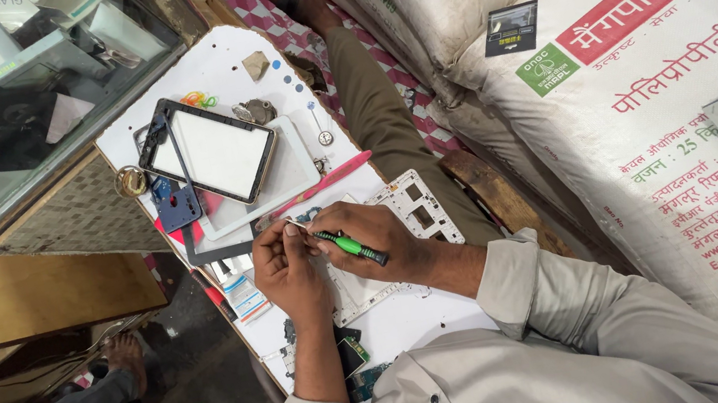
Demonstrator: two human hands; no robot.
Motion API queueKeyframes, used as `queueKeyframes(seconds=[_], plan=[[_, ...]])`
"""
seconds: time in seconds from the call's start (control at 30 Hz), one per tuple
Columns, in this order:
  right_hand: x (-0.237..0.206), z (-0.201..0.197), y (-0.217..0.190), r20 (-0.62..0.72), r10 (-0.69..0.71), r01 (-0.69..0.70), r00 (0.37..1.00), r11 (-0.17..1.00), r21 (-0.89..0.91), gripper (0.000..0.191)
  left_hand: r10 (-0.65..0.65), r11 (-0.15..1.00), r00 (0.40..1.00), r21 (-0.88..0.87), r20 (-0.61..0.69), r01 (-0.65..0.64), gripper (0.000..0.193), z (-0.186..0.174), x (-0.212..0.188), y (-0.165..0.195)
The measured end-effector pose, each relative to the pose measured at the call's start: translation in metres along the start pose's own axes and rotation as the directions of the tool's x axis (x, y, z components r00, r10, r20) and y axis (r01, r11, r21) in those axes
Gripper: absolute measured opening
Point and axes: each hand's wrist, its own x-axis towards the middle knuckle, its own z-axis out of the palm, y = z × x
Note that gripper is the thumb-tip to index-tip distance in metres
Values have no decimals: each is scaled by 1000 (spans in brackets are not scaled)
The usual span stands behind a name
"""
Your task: The person sits at a repair bench and works on the white mid-frame of a disassembled mobile phone, using a green-handled screwdriver to unscrew and manipulate small internal components, handling tiny parts by hand and repositioning the frame on the bench.
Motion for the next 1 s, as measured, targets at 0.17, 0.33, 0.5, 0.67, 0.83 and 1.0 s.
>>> queueKeyframes(seconds=[0.17, 0.33, 0.5, 0.67, 0.83, 1.0], plan=[[0, 1, 1, -7, -14, 14, 1000, 1000, -4, 26, 3, 1000, 1000, -3, 9, -3, 13, -1, 0, 0], [-1, 1, 2, -5, 2, -2, 1000, 1000, 0, 25, 2, 1000, 1000, 2, 10, -2, 12, 0, 0, -1], [1, 1, 3, -14, -5, 5, 1000, 1000, -3, 26, 3, 1000, 1000, 0, 16, -3, 11, 0, 3, 0], [4, 1, 0, -12, -9, 9, 1000, 1000, -8, 26, 4, 1000, 1000, -7, 20, -4, 11, 1, 3, 2], [4, 1, -1, -14, 0, 0, 1000, 1000, -10, 27, -4, 1000, 1000, 16, 6, 4, 11, 2, 3, 3], [3, 2, 0, -2, 20, -20, 1000, 1000, 4, 28, -2, 1000, 1000, 16, 5, 1, 11, 1, 3, 2]])
